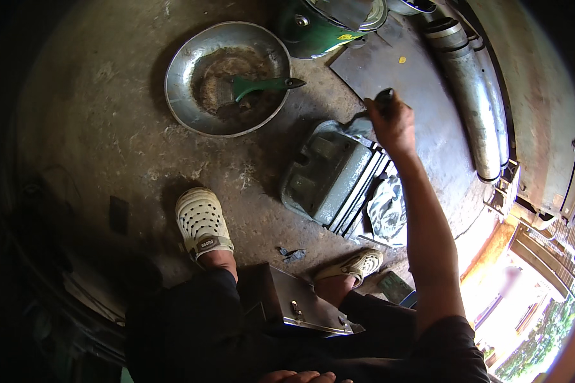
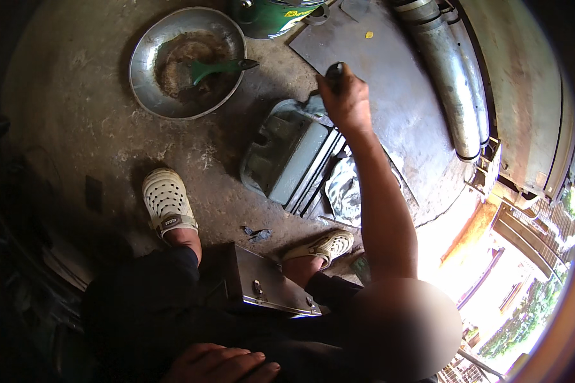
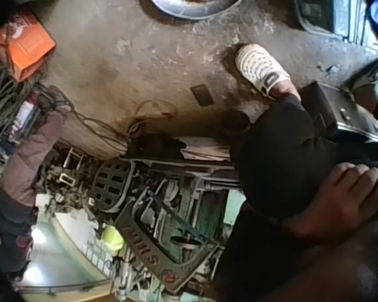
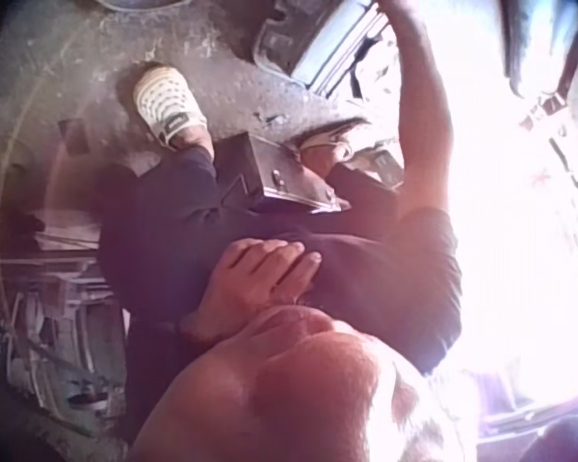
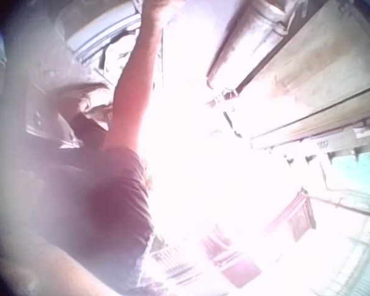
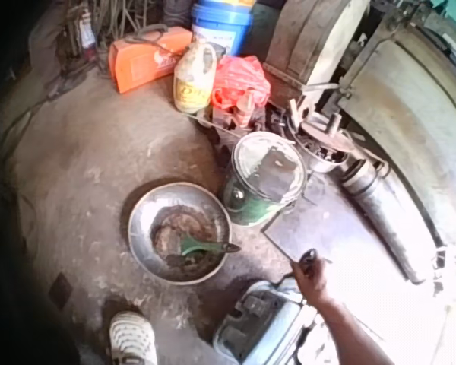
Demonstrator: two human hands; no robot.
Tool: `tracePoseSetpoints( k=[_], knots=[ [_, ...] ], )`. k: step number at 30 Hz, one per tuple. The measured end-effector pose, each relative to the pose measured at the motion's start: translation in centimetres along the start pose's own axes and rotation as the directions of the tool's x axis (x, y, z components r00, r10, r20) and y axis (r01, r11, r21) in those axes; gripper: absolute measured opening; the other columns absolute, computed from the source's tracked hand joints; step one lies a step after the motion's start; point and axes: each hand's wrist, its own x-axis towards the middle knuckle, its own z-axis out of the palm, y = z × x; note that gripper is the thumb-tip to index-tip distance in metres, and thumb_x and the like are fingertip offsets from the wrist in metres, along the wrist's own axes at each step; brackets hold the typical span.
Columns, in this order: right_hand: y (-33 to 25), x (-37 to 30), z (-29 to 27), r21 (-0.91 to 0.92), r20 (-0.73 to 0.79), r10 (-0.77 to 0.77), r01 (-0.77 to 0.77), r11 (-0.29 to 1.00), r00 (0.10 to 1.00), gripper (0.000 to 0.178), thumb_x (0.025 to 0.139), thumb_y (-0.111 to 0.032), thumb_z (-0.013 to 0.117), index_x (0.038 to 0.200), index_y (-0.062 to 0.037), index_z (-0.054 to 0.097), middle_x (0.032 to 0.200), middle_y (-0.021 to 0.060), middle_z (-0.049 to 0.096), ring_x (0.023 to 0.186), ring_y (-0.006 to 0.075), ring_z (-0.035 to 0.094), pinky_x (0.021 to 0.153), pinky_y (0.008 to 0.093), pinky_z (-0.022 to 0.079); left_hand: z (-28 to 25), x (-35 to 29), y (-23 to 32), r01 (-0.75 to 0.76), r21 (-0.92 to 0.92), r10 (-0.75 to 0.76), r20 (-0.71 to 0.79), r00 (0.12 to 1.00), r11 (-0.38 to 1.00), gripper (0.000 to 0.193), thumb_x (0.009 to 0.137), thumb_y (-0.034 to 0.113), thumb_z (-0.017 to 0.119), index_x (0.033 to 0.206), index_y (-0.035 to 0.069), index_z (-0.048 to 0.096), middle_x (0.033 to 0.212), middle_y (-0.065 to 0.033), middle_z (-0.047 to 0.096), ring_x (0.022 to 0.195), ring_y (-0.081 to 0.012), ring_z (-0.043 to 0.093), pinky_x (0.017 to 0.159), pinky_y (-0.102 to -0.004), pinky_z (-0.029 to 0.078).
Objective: The person uses a brush to scrub a metal vise and other metal parts on the floor, then wipes the surfaces with a cloth. They repeatedly dip the brush into a container and continue scrubbing different areas of the vise and surrounding metal pieces.
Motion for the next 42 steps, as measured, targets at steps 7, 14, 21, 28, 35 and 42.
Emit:
tracePoseSetpoints(
  k=[7,14,21,28,35,42],
  knots=[
    [-0.5,-0.3,1.2,0.135,0.076,-0.010,0.000,0.991,0.997,0.031,0.085,-0.024,0.080,0.090,0.0013,0.063,0.077,0.0181,0.071,0.069,0.0205,0.069,0.067,0.0365,0.054,0.0,0.8,-0.1,-0.009,-0.067,0.010,0.019,1.000,0.998,0.040,0.088,0.025,0.067,0.124,0.009,0.062,0.116,-0.0082,0.064,0.105,-0.0229,0.063,0.090,-0.0407,0.047],
    [2.8,-2.4,-1.8,-0.044,0.075,-0.057,0.061,0.997,0.996,0.024,0.087,-0.018,0.077,0.085,0.0010,0.062,0.076,0.0172,0.067,0.064,0.0273,0.067,0.062,0.0369,0.053,-0.7,0.9,-0.8,-0.006,-0.079,0.008,0.017,1.000,0.997,0.039,0.088,0.026,0.067,0.123,0.009,0.064,0.116,-0.0086,0.065,0.104,-0.0226,0.064,0.090,-0.0405,0.047],
    [0.0,-2.2,0.3,-0.011,0.168,-0.135,0.139,0.990,0.977,0.025,0.086,-0.019,0.077,0.092,0.0000,0.063,0.082,0.0194,0.066,0.072,0.0341,0.069,0.065,0.0419,0.054,-2.0,2.2,-1.5,-0.017,-0.127,0.021,0.031,0.999,0.992,0.038,0.088,0.026,0.067,0.120,0.007,0.065,0.115,-0.0094,0.065,0.102,-0.0233,0.065,0.087,-0.0407,0.047],
    [-1.0,-0.4,-0.6,0.415,0.081,0.034,-0.065,0.908,0.996,0.015,0.089,-0.008,0.076,0.093,0.0013,0.064,0.082,0.0086,0.074,0.075,0.0109,0.068,0.069,0.0264,0.055,-3.6,4.6,-2.3,-0.025,-0.133,0.035,0.076,0.996,0.991,0.038,0.088,0.026,0.067,0.120,0.006,0.065,0.114,-0.0102,0.065,0.101,-0.0248,0.064,0.086,-0.0415,0.047],
    [3.3,-1.9,-1.9,0.286,0.251,0.105,-0.177,0.942,0.962,0.022,0.087,-0.015,0.079,0.097,-0.0005,0.066,0.083,0.0120,0.074,0.077,0.0157,0.072,0.070,0.0297,0.056,-5.3,7.8,-3.2,0.003,-0.093,0.013,0.171,0.985,0.996,0.040,0.087,0.030,0.068,0.119,0.006,0.066,0.112,-0.0097,0.066,0.100,-0.0257,0.065,0.087,-0.0421,0.048],
    [3.4,-2.5,-4.9,0.217,0.106,0.183,-0.202,0.955,0.978,0.017,0.087,-0.009,0.077,0.093,0.0001,0.064,0.083,0.0132,0.074,0.075,0.0174,0.073,0.067,0.0307,0.057,-7.2,11.2,-3.9,-0.003,-0.054,0.022,0.352,0.936,0.999,0.039,0.089,0.032,0.066,0.120,0.007,0.065,0.115,-0.0087,0.064,0.106,-0.0250,0.062,0.090,-0.0410,0.046]
  ],
)
